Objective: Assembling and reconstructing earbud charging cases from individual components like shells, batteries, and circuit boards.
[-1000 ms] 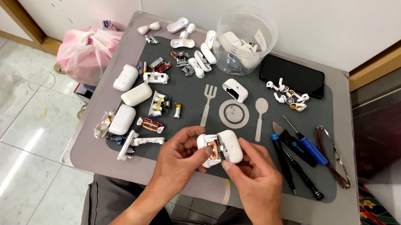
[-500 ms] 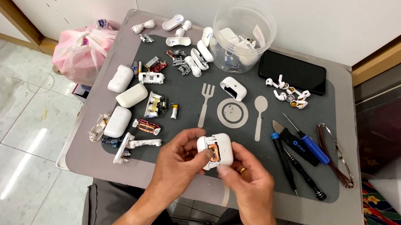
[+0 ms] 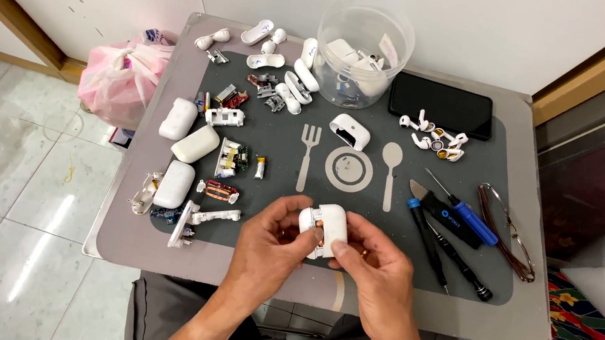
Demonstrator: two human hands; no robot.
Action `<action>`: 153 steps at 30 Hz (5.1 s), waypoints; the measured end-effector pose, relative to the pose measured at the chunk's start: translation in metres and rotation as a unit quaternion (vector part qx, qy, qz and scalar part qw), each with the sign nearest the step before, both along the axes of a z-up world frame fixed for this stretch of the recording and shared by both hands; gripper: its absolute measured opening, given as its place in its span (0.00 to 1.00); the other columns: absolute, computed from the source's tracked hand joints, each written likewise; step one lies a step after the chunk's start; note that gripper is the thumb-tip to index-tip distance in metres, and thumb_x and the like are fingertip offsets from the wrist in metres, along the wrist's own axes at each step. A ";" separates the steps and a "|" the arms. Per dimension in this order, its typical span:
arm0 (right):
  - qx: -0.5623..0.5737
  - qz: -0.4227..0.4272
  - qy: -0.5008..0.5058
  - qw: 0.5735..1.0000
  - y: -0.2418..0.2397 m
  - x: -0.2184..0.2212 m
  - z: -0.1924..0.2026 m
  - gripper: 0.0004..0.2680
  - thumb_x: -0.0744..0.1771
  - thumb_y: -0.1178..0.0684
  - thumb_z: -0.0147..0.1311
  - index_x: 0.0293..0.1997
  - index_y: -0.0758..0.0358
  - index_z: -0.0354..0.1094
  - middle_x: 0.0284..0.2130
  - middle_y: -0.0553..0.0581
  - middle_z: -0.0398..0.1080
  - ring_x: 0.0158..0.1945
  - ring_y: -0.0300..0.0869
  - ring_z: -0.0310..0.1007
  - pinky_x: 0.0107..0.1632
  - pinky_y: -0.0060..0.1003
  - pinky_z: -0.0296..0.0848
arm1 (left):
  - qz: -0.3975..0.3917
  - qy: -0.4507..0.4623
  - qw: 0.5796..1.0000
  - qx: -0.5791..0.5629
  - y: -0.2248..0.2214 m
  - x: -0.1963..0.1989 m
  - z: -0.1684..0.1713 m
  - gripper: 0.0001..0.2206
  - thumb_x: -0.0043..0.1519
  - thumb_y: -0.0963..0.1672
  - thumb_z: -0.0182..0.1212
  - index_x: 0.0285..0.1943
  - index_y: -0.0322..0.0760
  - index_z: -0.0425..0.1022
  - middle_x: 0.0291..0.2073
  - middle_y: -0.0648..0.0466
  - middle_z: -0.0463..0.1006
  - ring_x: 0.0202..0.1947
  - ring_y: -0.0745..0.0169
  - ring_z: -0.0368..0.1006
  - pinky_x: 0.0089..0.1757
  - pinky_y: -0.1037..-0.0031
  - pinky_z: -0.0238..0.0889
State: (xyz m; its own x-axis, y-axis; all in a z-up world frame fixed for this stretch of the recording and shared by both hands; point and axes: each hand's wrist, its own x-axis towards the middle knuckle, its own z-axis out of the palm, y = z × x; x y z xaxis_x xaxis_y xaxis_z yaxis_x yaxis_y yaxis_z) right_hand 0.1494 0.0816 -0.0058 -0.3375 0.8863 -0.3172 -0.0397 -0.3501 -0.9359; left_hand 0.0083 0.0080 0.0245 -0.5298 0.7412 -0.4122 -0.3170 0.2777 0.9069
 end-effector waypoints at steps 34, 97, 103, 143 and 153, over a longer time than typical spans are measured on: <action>-0.044 -0.009 -0.014 0.999 -0.002 -0.002 0.013 0.26 0.58 0.66 0.64 0.64 0.70 0.69 0.50 0.68 0.80 0.50 0.47 0.79 0.55 0.40 0.79 | -0.183 0.327 0.924 0.076 -0.013 0.003 -0.019 0.31 0.57 0.47 0.69 0.71 0.45 0.64 0.54 0.56 0.78 0.39 0.62 0.77 0.37 0.73 0.72; 0.084 0.184 -0.089 0.975 0.006 -0.009 0.011 0.14 0.63 0.53 0.62 0.53 0.64 0.81 0.29 0.53 0.81 0.27 0.37 0.76 0.32 0.33 0.81 | -0.135 0.273 0.943 0.131 -0.014 -0.025 -0.025 0.26 0.63 0.48 0.62 0.70 0.39 0.69 0.55 0.51 0.79 0.47 0.65 0.76 0.41 0.72 0.70; 0.086 0.180 -0.018 0.980 0.013 -0.005 0.006 0.14 0.66 0.50 0.56 0.49 0.72 0.78 0.25 0.61 0.78 0.28 0.43 0.79 0.32 0.36 0.82 | -0.156 0.092 0.958 0.221 -0.012 -0.026 -0.024 0.24 0.65 0.45 0.60 0.71 0.33 0.67 0.48 0.48 0.82 0.39 0.63 0.77 0.40 0.69 0.78; 0.084 0.134 0.026 0.987 0.007 0.004 -0.006 0.17 0.62 0.56 0.65 0.54 0.73 0.76 0.25 0.60 0.77 0.23 0.41 0.73 0.26 0.35 0.77 | -0.087 0.023 0.976 0.198 -0.021 -0.022 -0.039 0.15 0.61 0.40 0.66 0.57 0.32 0.80 0.45 0.46 0.82 0.37 0.58 0.76 0.39 0.70 0.74; 0.061 0.200 0.116 0.971 0.005 0.015 -0.021 0.16 0.61 0.61 0.68 0.53 0.74 0.77 0.38 0.60 0.81 0.41 0.40 0.78 0.41 0.38 0.80 | -0.062 -0.004 0.994 0.093 -0.027 -0.027 -0.075 0.19 0.57 0.42 0.68 0.59 0.34 0.84 0.49 0.52 0.87 0.46 0.67 0.78 0.45 0.70 0.74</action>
